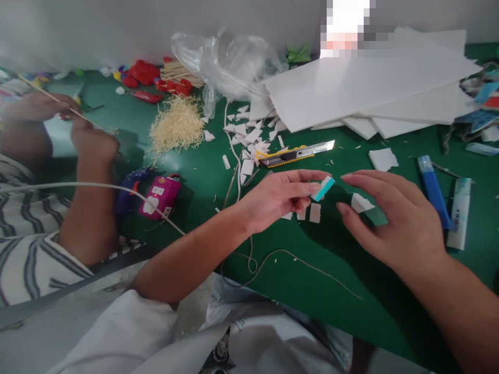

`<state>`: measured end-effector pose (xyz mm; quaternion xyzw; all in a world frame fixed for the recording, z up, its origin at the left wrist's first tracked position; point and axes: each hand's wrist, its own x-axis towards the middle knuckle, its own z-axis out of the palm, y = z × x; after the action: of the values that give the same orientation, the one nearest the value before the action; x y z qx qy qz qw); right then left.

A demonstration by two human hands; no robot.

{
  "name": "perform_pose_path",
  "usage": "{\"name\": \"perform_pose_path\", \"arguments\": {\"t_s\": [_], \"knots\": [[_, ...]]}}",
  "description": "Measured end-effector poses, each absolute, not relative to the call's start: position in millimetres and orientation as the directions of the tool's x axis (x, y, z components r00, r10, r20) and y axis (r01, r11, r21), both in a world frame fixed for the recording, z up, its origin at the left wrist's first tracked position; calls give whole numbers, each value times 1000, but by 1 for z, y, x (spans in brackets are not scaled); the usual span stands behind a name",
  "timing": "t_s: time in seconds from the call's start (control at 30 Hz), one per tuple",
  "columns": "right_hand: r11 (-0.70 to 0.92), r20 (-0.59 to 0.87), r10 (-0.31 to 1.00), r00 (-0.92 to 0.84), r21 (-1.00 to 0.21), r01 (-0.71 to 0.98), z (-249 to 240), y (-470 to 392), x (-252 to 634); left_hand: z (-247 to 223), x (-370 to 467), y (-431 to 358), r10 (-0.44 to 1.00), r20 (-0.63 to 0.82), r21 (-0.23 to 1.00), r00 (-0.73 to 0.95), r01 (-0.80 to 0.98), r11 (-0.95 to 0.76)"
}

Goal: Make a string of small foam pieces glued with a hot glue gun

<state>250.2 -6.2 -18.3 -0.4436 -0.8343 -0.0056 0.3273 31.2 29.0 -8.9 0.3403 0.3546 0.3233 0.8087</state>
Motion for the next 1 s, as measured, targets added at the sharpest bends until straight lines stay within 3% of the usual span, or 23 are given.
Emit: {"name": "perform_pose_path", "arguments": {"t_s": [0.2, 0.47, 0.7, 0.87, 1.0], "knots": [[653, 571, 700, -430, -266, 709, -16, -9, 244, -13, 41, 18, 860, -307, 916, 407, -121, 384], [678, 565, 662, -492, -174, 714, -10, -9, 244, -23, 44, 9, 915, -63, 997, 399, 70, 38], [814, 344, 572, -744, -126, 568, -6, 0, 258, -19, 31, 13, 913, 233, 882, 336, 322, -344], [823, 290, 567, -771, -175, 540, -16, 1, 255, -19, 26, 12, 891, 286, 816, 354, 398, -420], [788, 341, 610, -716, -160, 595, -16, 0, 255, -20, 25, 12, 876, 311, 797, 368, 401, -452]]}}
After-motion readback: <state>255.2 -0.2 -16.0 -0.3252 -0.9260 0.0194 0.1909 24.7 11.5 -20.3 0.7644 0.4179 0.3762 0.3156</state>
